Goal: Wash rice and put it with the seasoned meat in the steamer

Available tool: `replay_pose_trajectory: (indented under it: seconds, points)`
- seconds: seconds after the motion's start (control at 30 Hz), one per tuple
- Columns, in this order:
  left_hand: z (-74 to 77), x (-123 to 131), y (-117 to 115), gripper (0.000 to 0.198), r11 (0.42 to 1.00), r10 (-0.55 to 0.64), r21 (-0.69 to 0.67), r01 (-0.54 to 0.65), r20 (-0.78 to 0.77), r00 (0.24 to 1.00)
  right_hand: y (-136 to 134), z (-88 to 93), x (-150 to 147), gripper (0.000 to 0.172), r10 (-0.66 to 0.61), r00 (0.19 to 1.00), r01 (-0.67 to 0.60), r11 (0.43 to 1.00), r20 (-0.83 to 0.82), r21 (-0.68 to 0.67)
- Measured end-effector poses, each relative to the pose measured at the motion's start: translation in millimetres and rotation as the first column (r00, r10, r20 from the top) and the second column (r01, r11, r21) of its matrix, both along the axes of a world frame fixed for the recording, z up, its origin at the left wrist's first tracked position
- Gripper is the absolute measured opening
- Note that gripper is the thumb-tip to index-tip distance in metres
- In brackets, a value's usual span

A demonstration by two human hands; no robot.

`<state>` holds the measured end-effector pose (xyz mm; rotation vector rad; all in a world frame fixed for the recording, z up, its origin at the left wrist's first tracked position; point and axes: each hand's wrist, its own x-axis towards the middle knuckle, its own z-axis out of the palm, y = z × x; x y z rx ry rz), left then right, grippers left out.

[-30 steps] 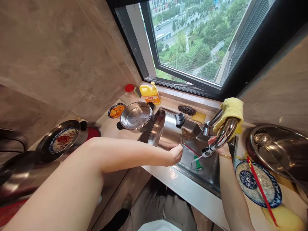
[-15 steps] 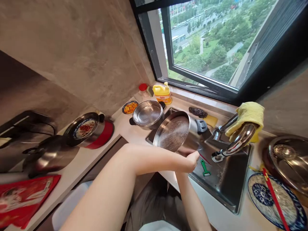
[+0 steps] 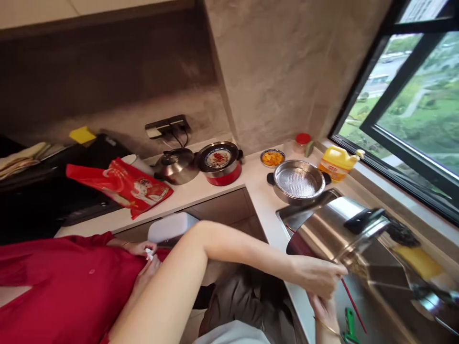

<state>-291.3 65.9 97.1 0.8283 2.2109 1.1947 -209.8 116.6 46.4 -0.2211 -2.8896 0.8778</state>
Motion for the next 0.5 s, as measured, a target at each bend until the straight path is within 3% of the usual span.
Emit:
replay_pose_trajectory:
  seconds: [0.03, 0.07, 0.1, 0.13, 0.17, 0.2, 0.23, 0.3, 0.37, 0.43, 0.5]
  points:
    - [4.4, -20.1, -16.6, 0.105, 0.999, 0.027, 0.019, -0.028, 0.005, 1.000, -3.0, -3.1, 1.0, 0.052, -0.111, 0.993, 0.106, 0.989, -0.038, -0.106]
    - [8.6, -40.7, -35.0, 0.107, 0.998, 0.051, 0.039, -0.051, 0.013, 0.999, -5.7, -7.4, 2.9, 0.043, -0.278, 0.959, 0.251, 0.924, -0.056, -0.287]
    - [12.3, -61.1, -54.3, 0.108, 0.995, 0.072, 0.062, -0.073, 0.022, 0.997, -8.6, -12.5, 4.7, 0.032, -0.466, 0.885, 0.396, 0.775, -0.022, -0.492]
    - [15.4, -80.8, -74.1, 0.109, 0.992, 0.090, 0.085, -0.092, 0.035, 0.995, -12.2, -17.5, 5.8, 0.021, -0.618, 0.784, 0.497, 0.568, 0.059, -0.656]
    - [17.7, -99.3, -93.7, 0.110, 0.988, 0.104, 0.110, -0.109, 0.050, 0.993, -16.7, -21.4, 5.6, 0.012, -0.709, 0.688, 0.549, 0.365, 0.158, -0.752]
    - [18.7, -116.2, -113.0, 0.111, 0.983, 0.115, 0.133, -0.123, 0.071, 0.991, -22.4, -23.7, 3.4, 0.011, -0.753, 0.614, 0.577, 0.224, 0.236, -0.786]
    - [18.4, -131.2, -131.7, 0.112, 0.979, 0.116, 0.156, -0.132, 0.104, 0.988, -29.5, -23.7, -1.1, 0.018, -0.773, 0.573, 0.602, 0.173, 0.271, -0.780]
    - [12.9, -155.6, -168.3, 0.107, 0.971, 0.090, 0.200, -0.134, 0.212, 0.973, -47.6, -17.6, -17.6, 0.030, -0.800, 0.536, 0.639, 0.175, 0.269, -0.749]
    - [1.7, -173.2, -204.6, 0.092, 0.962, 0.070, 0.223, -0.156, 0.351, 0.934, -68.4, -6.7, -43.1, 0.040, -0.815, 0.511, 0.633, 0.141, 0.273, -0.761]
    - [-11.3, -185.6, -239.9, 0.071, 0.951, 0.083, 0.221, -0.215, 0.488, 0.869, -87.9, 3.1, -73.0, 0.051, -0.790, 0.539, 0.589, 0.108, 0.291, -0.801]
    - [-18.8, -194.3, -269.9, 0.054, 0.932, 0.144, 0.197, -0.304, 0.568, 0.810, -101.6, 7.2, -102.3, 0.055, -0.739, 0.604, 0.550, 0.114, 0.300, -0.827]
